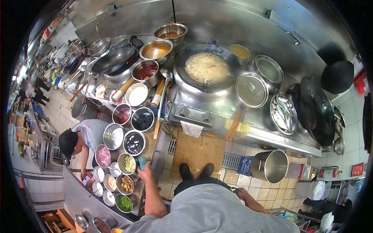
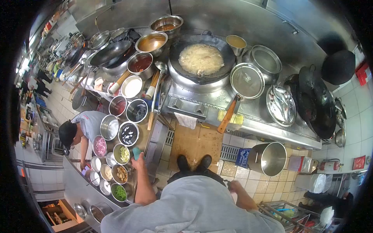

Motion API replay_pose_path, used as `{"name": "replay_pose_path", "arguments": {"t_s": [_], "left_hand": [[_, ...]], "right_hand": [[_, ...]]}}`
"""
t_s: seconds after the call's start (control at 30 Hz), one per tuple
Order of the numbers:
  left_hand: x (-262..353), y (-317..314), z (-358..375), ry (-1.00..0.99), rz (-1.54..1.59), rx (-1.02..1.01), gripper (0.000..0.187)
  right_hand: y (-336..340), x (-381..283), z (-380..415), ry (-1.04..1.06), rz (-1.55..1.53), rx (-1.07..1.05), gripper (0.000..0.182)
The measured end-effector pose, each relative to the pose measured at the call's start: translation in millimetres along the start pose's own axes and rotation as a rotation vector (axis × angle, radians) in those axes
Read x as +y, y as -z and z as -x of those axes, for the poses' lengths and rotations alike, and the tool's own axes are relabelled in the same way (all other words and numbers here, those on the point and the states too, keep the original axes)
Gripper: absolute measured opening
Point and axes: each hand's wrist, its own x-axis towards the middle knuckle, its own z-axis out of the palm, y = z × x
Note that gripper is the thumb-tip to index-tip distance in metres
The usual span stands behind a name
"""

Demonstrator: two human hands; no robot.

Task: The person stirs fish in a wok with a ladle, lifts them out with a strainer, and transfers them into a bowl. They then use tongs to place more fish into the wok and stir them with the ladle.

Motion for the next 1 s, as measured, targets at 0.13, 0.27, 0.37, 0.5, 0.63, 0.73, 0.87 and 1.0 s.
{"name": "replay_pose_path", "arguments": {"t_s": [0.13,0.27,0.37,0.5,0.63,0.73,0.87,1.0], "left_hand": [[36,22,-9,-0.04,0.101,0.148,0.069],[50,44,66,-0.137,0.351,-0.01,0.061],[106,79,127,-0.075,1.064,-0.599,0.062],[193,88,186,0.103,1.444,-1.265,0.081],[244,59,197,0.027,1.454,-1.667,0.082],[256,15,177,0.111,1.441,-1.882,0.08],[291,-37,170,0.252,1.261,-1.856,0.067],[342,-106,166,0.228,0.969,-1.584,0.059]], "right_hand": [[6,-82,-19,0.343,0.648,0.037,0.021],[32,-99,20,-0.291,-0.58,0.157,0.022],[28,-98,35,-0.171,-0.486,0.064,0.012],[1,-63,20,-0.288,-0.581,0.022,0.005],[-13,-27,17,0.579,0.631,0.208,0.009],[-26,-24,24,0.142,-0.378,0.004,0.012],[-45,-72,81,-0.279,-1.073,0.362,0.023],[-134,-9,66,-0.036,-0.484,0.544,0.028]]}}
